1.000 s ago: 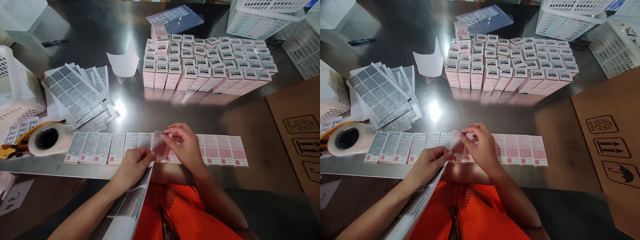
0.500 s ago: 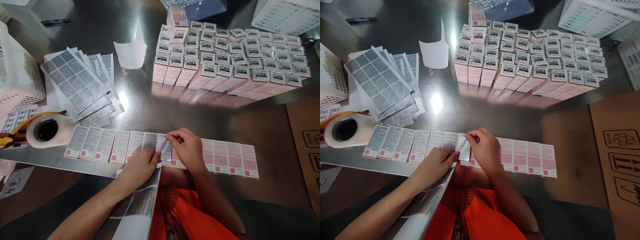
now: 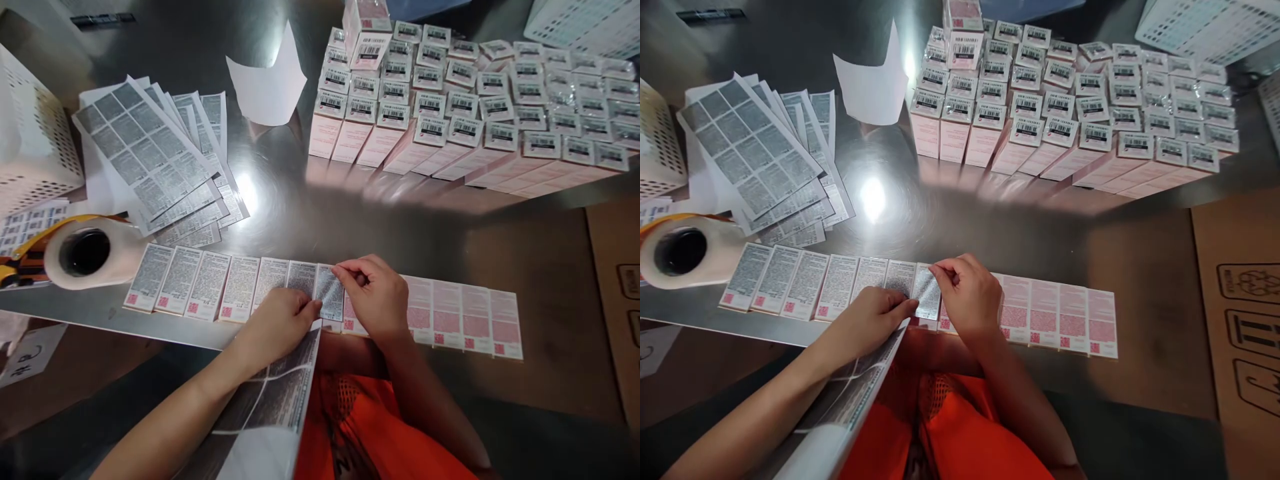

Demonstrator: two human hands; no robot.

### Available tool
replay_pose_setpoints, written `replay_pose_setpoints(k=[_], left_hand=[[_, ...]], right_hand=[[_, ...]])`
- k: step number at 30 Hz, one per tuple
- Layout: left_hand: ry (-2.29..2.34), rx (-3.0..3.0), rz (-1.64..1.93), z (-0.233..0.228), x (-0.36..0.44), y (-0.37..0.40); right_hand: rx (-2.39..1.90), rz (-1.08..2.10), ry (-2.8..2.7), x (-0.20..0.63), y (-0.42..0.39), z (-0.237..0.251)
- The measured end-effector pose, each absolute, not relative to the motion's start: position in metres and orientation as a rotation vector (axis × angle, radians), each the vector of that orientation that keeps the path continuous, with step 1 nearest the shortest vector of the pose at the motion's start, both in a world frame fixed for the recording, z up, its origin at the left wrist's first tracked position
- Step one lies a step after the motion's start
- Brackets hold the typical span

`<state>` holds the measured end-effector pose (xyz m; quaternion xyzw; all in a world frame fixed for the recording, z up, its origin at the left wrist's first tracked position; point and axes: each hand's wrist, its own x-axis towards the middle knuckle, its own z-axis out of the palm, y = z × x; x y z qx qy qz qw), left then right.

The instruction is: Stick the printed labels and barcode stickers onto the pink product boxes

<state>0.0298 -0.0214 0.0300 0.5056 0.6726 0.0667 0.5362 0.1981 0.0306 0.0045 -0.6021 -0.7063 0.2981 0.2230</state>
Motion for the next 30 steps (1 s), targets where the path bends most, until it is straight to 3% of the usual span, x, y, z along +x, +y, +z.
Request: replay_pose_setpoints(k=[30], left_hand=[[1.624,1.201,0.069,0.0307,0.0306,-0.0165]], right_hand=[[-1.602,0.688,-1.978,0.1961,0.0263,0.0000]])
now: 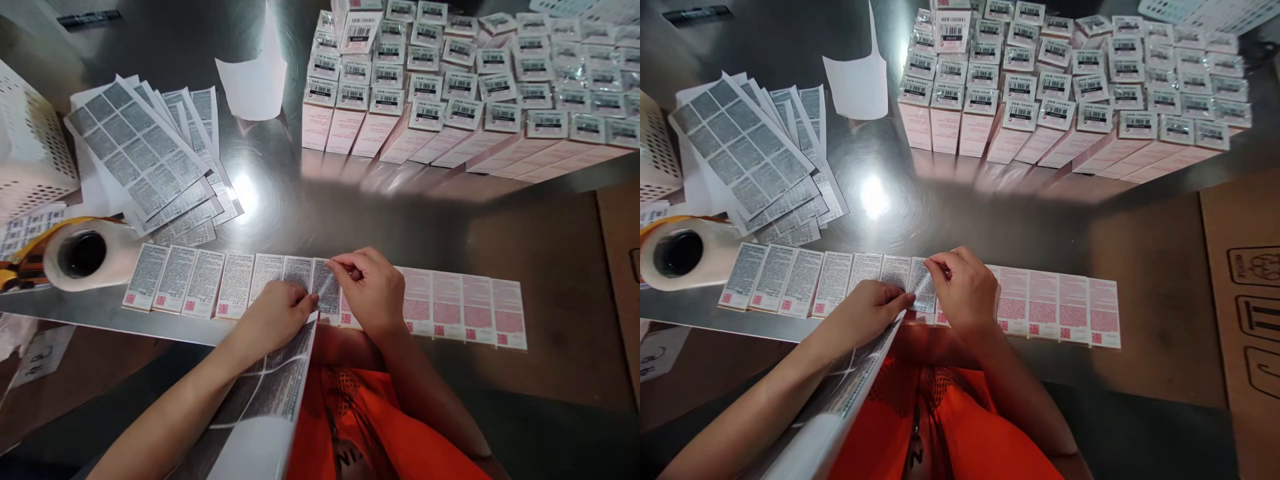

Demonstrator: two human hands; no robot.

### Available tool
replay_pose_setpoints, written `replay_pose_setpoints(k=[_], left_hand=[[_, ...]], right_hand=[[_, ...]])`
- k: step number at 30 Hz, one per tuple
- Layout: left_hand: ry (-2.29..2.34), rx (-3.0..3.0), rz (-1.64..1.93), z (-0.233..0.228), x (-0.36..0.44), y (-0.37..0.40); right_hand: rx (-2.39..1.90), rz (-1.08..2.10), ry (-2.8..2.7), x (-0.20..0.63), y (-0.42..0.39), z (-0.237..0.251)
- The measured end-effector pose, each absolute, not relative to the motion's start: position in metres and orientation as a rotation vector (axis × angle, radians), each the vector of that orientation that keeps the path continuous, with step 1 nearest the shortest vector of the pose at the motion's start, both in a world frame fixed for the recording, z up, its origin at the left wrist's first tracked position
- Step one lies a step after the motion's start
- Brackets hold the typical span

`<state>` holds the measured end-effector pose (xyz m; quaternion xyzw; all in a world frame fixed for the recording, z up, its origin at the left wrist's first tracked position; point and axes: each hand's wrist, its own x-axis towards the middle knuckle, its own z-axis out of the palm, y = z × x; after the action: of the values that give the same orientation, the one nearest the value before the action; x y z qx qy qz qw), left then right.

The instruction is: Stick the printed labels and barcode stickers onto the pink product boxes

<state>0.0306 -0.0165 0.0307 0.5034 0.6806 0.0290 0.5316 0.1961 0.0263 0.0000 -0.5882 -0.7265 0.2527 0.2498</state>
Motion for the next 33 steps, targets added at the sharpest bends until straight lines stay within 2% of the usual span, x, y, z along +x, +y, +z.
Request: replay_pose_setpoints(k=[4,9,16,20,29,33], left_hand=[[1.620,1.202,0.057,0.030,0.030,-0.016],[1.614,1.192,0.097,0.029,0.029,-0.017],[1.624,1.171,0.111,0.028,0.029,-0.018],[1.622,1.136,0.102,0.026,0.028,-0.018],[1.633,1.113,0.139,0.025,0.030,-0.020],[1.664,1.190,0.106,0.029,0.032,-0.018]], right_hand=[[-1.559,0.629,-1.950,0.200,0.028,-0.003],[-1.453,0.701,-1.947,0.211,0.031,0.000],[-1.226,0.532,-2.439,0.220,0.020,0.010],[-1.152,0.536,-2.557,0.223,0.015,0.014],[-1.211,0.655,-2.648,0.226,0.004,0.022],[-1.237,0.602,-2.660,0.226,0.001,0.024]])
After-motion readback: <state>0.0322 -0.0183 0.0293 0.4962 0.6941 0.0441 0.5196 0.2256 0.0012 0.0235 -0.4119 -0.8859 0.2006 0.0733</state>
